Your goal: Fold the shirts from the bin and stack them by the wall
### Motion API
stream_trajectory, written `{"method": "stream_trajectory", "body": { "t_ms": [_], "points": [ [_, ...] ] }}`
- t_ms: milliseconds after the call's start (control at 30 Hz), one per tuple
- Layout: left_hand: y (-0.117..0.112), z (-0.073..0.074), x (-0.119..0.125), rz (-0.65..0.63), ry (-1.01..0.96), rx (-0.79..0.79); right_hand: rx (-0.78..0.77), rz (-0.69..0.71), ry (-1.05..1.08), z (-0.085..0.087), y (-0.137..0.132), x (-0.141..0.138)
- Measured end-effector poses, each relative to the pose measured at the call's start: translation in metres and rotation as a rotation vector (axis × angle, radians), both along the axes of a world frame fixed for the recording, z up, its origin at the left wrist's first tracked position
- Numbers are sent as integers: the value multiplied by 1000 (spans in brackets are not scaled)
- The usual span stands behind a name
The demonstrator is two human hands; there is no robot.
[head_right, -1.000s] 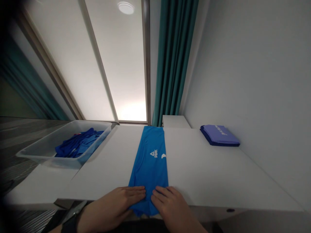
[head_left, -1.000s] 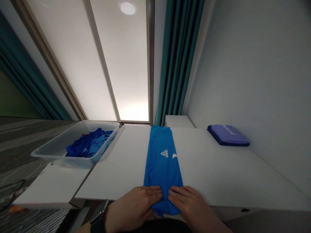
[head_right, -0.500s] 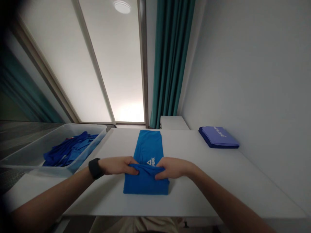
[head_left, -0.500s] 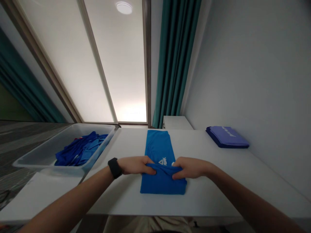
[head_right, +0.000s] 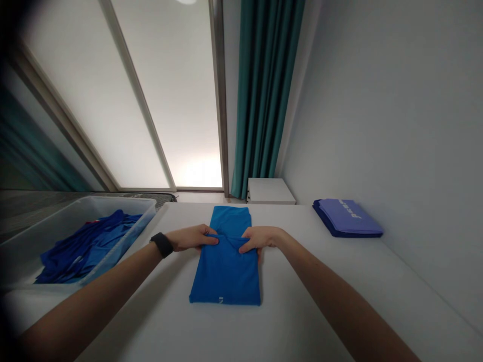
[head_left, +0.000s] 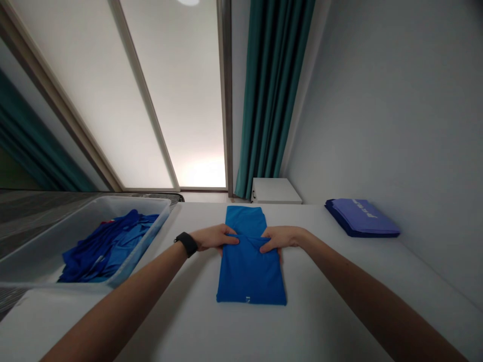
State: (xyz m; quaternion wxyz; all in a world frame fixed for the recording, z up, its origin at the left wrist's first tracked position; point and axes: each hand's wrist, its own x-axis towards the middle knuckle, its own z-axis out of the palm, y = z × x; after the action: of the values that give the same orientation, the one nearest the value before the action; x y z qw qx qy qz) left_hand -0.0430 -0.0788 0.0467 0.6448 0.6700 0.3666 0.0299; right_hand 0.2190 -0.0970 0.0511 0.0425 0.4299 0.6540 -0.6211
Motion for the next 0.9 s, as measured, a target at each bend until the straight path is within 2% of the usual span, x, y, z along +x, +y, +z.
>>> {"method": "stream_trajectory", "body": {
  "t_ms": [167,233,300,400,467,567,700,900],
  "points": [
    [4,-17,-11,136,119,318,35,1,-81,2,2,-6],
    [1,-24,-18,184,152,463,145,-9,-169,3,-1,-12],
    [-3,-30,-26,246,157,559,335,-8,-270,3,-6,-18],
    [-11,-38,-35,349,123,589,627,11,-395,0,-18,-29],
    [-17,-43,-38,405,81,586,732,8,-472,-3,-26,-37],
    [-24,-50,-37,448,40,627,803,2,-542,-4,-33,-48],
    [-29,-55,-29,428,50,712,893,-12,-517,-7,-29,-64],
    [-33,-56,-23,408,117,825,965,81,-428,-26,-15,-80]
  ]
}}
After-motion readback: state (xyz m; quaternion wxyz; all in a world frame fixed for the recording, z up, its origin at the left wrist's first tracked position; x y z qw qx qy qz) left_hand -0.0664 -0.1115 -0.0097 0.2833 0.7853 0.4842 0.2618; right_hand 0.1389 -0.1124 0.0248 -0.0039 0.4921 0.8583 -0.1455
